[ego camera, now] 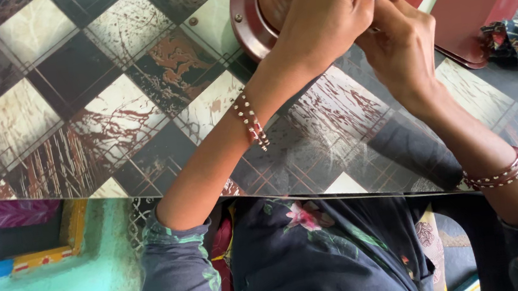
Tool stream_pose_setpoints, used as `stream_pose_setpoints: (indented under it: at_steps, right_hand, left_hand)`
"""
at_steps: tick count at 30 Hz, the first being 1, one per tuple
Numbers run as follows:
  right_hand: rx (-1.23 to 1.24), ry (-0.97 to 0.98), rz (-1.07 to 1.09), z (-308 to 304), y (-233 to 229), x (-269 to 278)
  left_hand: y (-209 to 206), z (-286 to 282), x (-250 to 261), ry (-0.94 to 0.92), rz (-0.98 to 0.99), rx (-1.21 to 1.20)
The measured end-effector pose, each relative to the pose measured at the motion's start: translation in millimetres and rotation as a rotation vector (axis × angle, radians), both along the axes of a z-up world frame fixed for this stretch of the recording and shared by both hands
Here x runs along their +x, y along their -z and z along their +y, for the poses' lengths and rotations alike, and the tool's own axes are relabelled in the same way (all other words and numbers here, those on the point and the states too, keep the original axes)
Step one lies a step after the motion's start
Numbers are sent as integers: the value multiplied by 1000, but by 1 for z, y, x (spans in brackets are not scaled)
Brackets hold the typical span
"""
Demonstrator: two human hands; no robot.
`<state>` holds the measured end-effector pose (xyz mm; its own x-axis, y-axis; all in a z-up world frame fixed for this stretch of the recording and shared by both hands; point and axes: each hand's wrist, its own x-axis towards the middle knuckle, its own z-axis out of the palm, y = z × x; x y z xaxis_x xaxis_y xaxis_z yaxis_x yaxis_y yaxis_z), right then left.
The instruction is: The person uses a screwdriver to tighten screws on the base of a ceiling fan. They rotate the fan base to access each screw and secure it in place.
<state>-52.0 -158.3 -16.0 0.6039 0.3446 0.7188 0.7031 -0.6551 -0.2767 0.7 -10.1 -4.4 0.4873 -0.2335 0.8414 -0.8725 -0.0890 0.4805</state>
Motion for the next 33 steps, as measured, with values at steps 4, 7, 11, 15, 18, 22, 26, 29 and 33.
stream_pose_setpoints:
  at_steps: [4, 7, 11, 15, 18, 22, 26, 29, 33]
  right_hand:
    - [5, -13, 50, -21, 23, 8]
    - [23, -15, 53, -41, 37, 17]
    - [-24, -25, -23, -60, 45, 25]
    - [-31, -40, 99, -66, 55, 33]
    - [-118, -32, 59, -67, 61, 44]
    - [-125, -3, 80, -72, 71, 47]
    - [-315, -82, 49, -80, 69, 49]
    - [-292, -175, 192, -86, 58, 60]
    - [-360, -211, 19, -97, 68, 79]
  left_hand:
    - [3, -4, -5, 45, 13, -56]
    - [14, -37, -2, -167, 98, 128]
    - [21, -76, 2, 175, 59, -63]
    - [12, -51, 22, 331, -207, 109]
    - [9, -56, 33, 432, -2, 219]
    - [24, -64, 41, 351, 42, 189]
    - [56, -89, 30, 119, 103, 49]
    - [55, -105, 13, 27, 147, -140]
    - [36, -40, 4, 292, -134, -16]
